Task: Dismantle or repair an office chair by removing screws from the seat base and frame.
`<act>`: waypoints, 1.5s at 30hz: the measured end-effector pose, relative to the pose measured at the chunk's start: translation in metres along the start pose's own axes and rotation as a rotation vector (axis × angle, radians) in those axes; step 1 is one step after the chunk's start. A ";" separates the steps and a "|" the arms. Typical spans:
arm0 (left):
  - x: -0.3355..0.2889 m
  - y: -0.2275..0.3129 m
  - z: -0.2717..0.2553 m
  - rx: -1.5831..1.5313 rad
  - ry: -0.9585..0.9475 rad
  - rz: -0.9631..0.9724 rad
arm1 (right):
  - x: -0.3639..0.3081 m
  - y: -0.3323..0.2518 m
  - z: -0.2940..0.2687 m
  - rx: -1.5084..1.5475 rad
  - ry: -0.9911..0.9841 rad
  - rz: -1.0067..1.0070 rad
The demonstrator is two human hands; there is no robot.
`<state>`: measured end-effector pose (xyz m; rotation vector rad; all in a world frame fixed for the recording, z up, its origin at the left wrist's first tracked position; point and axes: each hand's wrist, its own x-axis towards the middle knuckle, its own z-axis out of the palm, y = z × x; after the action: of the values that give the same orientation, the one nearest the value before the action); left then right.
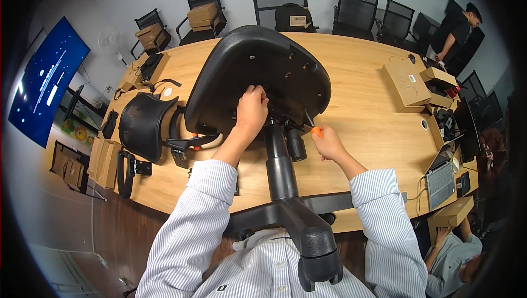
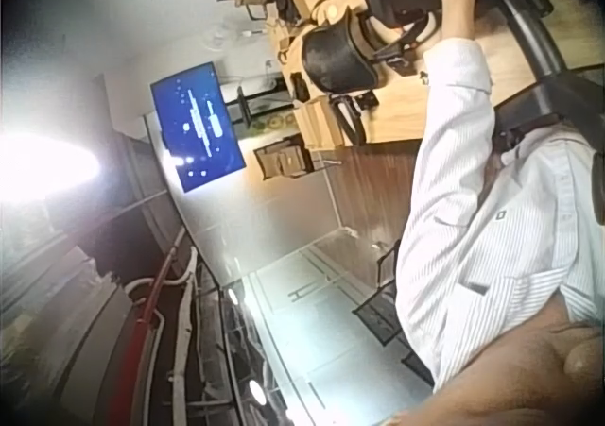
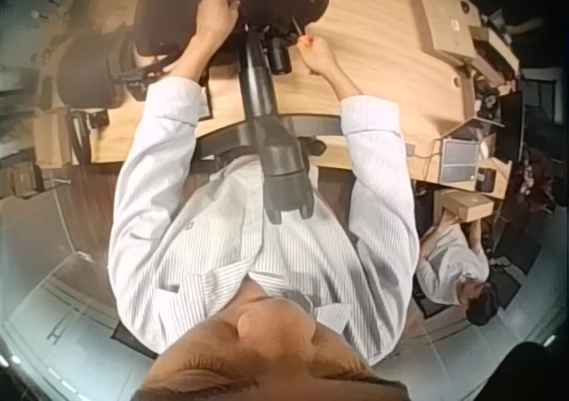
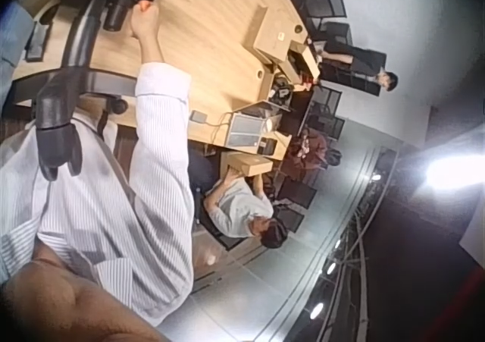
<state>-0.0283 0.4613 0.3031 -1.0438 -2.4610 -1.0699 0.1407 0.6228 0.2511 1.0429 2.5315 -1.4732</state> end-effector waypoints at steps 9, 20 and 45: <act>0.000 0.007 0.005 0.260 -0.011 0.036 | 0.012 0.014 0.015 -0.149 0.165 -0.158; -0.010 0.071 0.083 -0.028 -0.713 -0.333 | 0.015 0.020 0.023 -0.296 0.301 -0.276; -0.032 0.032 0.144 -0.821 -0.510 -0.893 | 0.016 0.024 -0.008 0.774 -0.437 0.295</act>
<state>0.0230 0.5629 0.2044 -0.2979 -3.0323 -2.4938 0.1442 0.6451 0.2315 0.9352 1.4503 -2.3113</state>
